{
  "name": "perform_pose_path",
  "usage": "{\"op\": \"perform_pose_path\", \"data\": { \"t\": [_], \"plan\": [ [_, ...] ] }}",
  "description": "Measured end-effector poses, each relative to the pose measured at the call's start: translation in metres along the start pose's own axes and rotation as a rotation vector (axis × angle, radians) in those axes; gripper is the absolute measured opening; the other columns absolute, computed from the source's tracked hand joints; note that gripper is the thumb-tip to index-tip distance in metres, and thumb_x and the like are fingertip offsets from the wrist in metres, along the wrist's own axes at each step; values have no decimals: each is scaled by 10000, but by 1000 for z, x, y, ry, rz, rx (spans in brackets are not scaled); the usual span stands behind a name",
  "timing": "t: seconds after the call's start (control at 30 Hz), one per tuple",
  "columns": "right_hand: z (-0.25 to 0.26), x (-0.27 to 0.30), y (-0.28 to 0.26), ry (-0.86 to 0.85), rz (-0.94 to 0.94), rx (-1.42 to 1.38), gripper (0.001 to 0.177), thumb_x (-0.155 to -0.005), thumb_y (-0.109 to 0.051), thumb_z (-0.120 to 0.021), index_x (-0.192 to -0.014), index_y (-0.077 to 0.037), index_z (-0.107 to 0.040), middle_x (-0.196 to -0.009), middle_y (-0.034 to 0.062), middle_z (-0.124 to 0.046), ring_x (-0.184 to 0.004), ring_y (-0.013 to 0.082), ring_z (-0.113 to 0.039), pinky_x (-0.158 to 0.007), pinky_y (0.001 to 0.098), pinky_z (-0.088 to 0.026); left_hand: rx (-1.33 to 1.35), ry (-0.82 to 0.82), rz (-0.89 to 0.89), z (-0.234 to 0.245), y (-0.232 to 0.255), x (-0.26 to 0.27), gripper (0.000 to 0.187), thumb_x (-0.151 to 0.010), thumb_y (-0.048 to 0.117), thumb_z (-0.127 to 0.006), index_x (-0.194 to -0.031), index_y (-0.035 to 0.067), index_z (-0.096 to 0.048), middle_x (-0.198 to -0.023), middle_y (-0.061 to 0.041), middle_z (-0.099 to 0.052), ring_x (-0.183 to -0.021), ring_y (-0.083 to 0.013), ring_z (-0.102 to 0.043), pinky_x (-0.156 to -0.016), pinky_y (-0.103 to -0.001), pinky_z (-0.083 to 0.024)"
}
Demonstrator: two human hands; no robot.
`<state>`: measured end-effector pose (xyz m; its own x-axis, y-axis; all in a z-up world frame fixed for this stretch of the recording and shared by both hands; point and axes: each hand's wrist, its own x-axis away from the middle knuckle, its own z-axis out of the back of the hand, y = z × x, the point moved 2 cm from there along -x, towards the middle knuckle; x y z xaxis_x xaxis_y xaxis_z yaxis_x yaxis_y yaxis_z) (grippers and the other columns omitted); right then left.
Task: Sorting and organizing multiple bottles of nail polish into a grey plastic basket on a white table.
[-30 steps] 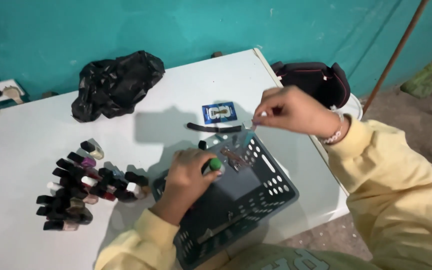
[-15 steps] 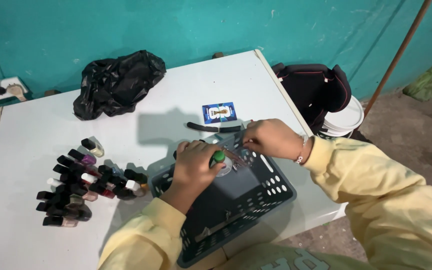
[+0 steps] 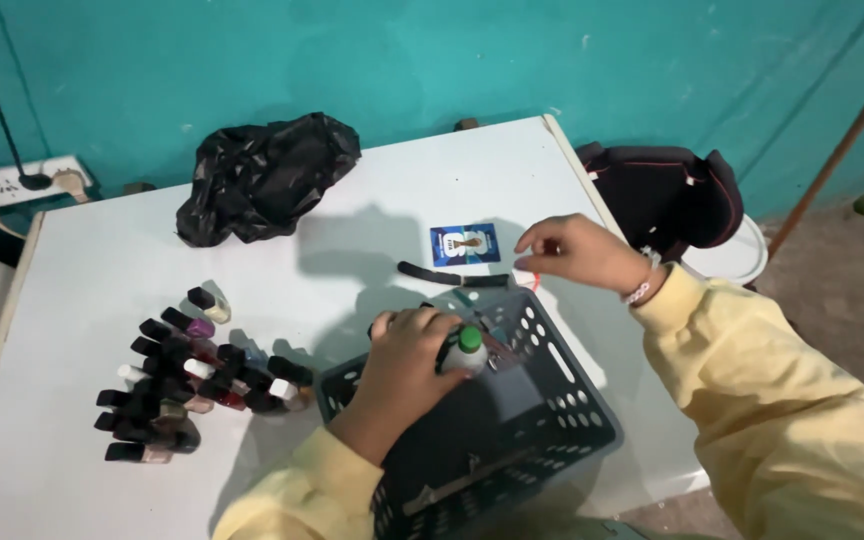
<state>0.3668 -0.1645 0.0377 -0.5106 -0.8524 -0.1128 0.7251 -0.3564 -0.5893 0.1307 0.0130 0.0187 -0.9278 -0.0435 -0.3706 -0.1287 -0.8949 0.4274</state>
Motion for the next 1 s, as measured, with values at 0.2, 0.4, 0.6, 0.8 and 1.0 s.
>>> {"op": "perform_pose_path", "data": {
  "t": [0.2, 0.4, 0.6, 0.8, 1.0],
  "plan": [
    [-5, -29, 69, -58, -2, -157, 221, -863, -191, -789, -1032, -50, -762, -766, 10, -696, -722, 87, -628, -680, 281, -529, 196, 21, -51, 20, -32, -14, 610, -749, 338, -851, -1249, 82, -616, -1250, -134, -649, -1155, -337, -603, -1020, -514, -382],
    [-47, -67, 101, -252, -76, -274, 256, -863, -205, -796, -1081, -76, -764, -853, -20, -747, -791, 81, -665, -745, 270, -555, 28, -180, 161, 15, -99, -56, 354, -871, 356, -767, -1175, 178, -738, -1176, -61, -716, -1060, -278, -679, -966, -422, -492],
    [-101, -111, 107, -502, 58, -198, 267, -796, -223, -848, -960, -41, -741, -799, 30, -712, -742, 120, -638, -676, 300, -524, 145, -438, 240, -12, -126, -69, 450, -753, 421, -835, -1121, 171, -763, -1159, -96, -724, -1026, -298, -696, -888, -382, -540],
    [-112, -106, 83, -548, 213, 186, 365, -715, -360, -857, -796, -65, -657, -703, 111, -658, -668, 285, -637, -644, 416, -487, 125, -503, 165, -27, -121, -67, 507, -733, 454, -831, -1138, 163, -740, -1176, -83, -723, -1060, -305, -684, -893, -420, -535],
    [-98, -105, 64, -533, 316, 453, 551, -609, -529, -908, -759, -70, -644, -758, 147, -673, -764, 375, -654, -685, 484, -495, 30, -639, 208, -27, -108, -71, 472, -715, 368, -821, -1150, 199, -752, -1199, -59, -716, -1043, -310, -695, -900, -430, -539]
  ]
}}
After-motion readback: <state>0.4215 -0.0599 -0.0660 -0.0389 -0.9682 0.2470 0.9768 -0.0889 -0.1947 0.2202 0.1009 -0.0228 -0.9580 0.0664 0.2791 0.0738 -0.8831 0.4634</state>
